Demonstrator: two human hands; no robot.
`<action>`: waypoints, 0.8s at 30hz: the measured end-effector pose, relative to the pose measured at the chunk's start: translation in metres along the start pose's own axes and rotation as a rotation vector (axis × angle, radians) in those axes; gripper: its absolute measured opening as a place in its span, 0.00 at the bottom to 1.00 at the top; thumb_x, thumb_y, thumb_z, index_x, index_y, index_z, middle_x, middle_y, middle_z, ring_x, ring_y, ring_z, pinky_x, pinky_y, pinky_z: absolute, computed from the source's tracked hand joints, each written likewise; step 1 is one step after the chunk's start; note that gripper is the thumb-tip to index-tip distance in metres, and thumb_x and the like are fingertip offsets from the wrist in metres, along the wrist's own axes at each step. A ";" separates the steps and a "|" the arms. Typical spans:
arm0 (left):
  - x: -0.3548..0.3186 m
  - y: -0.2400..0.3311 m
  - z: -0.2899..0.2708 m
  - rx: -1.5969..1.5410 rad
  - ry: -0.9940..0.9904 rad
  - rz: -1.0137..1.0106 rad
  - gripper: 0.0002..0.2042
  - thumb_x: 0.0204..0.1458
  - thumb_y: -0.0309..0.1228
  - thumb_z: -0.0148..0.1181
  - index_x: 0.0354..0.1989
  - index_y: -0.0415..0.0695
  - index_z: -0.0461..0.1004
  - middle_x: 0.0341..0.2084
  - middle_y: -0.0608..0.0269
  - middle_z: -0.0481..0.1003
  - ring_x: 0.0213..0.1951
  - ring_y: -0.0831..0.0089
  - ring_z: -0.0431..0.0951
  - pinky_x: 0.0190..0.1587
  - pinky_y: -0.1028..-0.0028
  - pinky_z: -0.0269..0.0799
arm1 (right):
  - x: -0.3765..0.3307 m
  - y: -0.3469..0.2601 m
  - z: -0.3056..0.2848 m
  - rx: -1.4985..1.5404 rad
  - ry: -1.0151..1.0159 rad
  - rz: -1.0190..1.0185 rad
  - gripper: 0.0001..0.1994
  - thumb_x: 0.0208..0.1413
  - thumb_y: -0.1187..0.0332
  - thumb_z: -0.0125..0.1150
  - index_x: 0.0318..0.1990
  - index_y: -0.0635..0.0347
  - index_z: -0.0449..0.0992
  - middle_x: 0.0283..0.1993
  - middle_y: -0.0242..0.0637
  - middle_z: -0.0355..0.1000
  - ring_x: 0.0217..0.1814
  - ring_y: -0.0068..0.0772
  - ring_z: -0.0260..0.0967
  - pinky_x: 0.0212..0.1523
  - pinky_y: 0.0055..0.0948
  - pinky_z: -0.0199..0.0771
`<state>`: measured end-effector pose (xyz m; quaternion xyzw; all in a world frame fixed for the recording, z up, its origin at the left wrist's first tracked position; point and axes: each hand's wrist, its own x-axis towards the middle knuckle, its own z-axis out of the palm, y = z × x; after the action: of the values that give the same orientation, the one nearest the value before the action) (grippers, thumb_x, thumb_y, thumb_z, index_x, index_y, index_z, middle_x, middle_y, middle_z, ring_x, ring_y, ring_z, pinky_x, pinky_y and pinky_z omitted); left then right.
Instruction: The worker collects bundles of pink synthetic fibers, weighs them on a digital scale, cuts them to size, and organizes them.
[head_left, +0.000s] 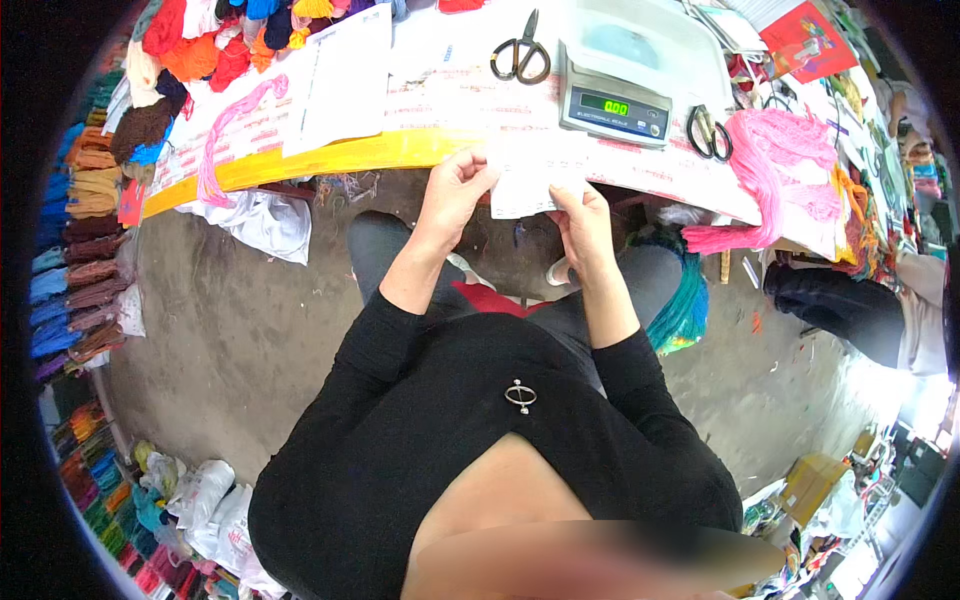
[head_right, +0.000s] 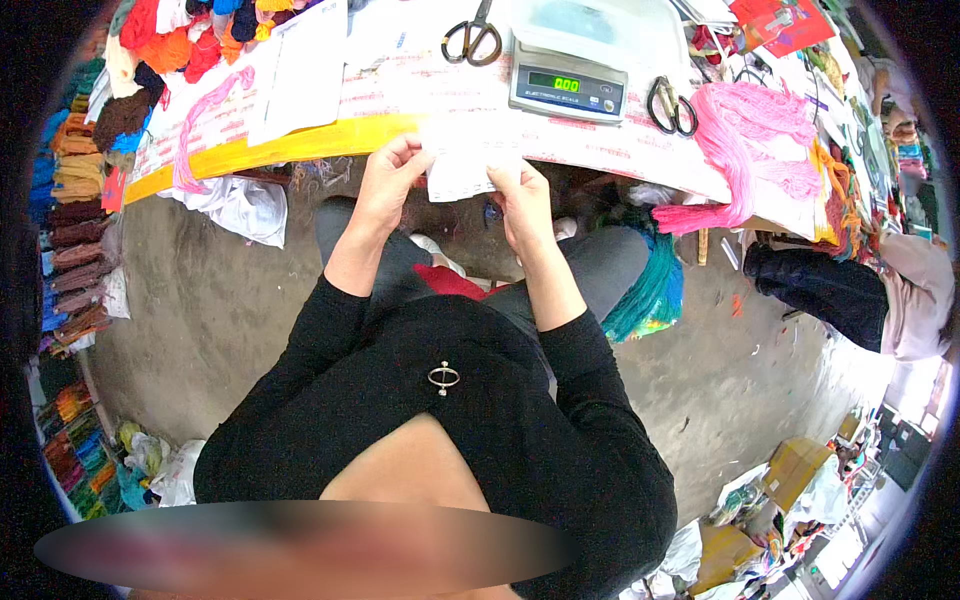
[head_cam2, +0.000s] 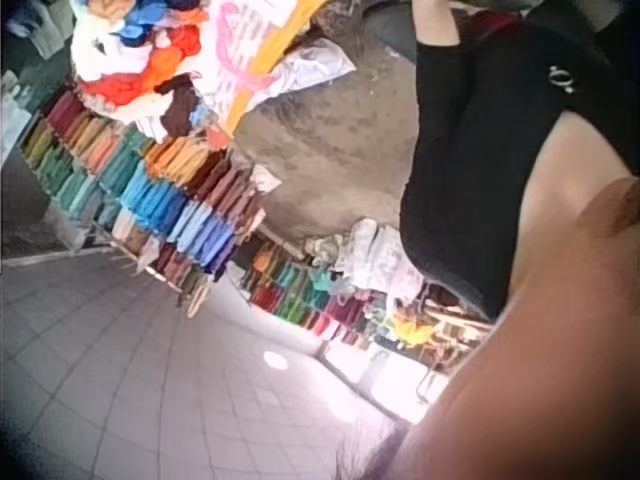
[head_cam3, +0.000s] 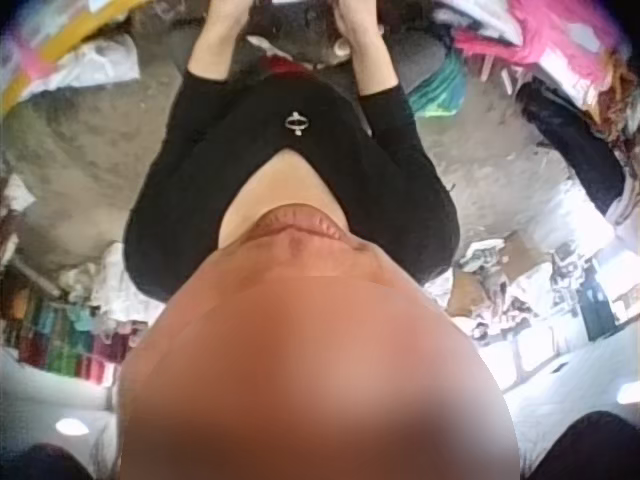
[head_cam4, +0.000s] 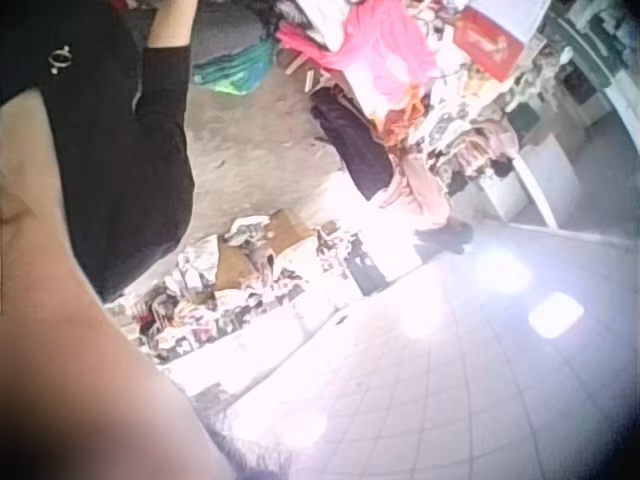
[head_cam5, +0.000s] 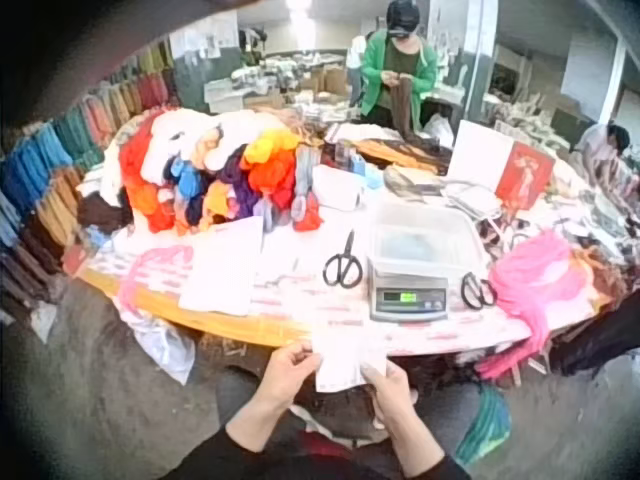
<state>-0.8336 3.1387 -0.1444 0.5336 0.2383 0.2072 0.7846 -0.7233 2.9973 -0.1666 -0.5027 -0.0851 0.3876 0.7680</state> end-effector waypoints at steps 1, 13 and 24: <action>-0.001 -0.001 -0.001 0.004 0.033 -0.025 0.06 0.52 0.24 0.53 0.37 0.38 0.71 0.30 0.68 0.74 0.31 0.83 0.72 0.37 0.82 0.68 | -0.001 -0.003 -0.002 0.082 -0.024 0.056 0.11 0.52 0.74 0.55 0.43 0.66 0.70 0.42 0.38 0.71 0.43 0.26 0.69 0.45 0.27 0.70; -0.011 -0.014 -0.004 0.005 0.024 -0.142 0.22 0.54 0.27 0.50 0.59 0.45 0.58 0.35 0.68 0.73 0.35 0.85 0.72 0.34 0.83 0.69 | -0.012 -0.003 -0.022 0.115 0.022 0.063 0.22 0.50 0.78 0.54 0.54 0.62 0.60 0.39 0.40 0.72 0.34 0.24 0.72 0.33 0.20 0.75; -0.024 -0.014 0.003 -0.120 -0.176 -0.177 0.27 0.55 0.25 0.47 0.63 0.47 0.48 0.52 0.57 0.64 0.44 0.75 0.72 0.42 0.77 0.71 | -0.027 -0.012 -0.031 0.015 -0.052 -0.065 0.36 0.49 0.84 0.50 0.65 0.54 0.45 0.44 0.43 0.69 0.40 0.27 0.70 0.41 0.26 0.73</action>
<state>-0.8497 3.1176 -0.1527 0.4785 0.2017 0.1033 0.8484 -0.7197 2.9544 -0.1644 -0.4837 -0.1185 0.3760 0.7814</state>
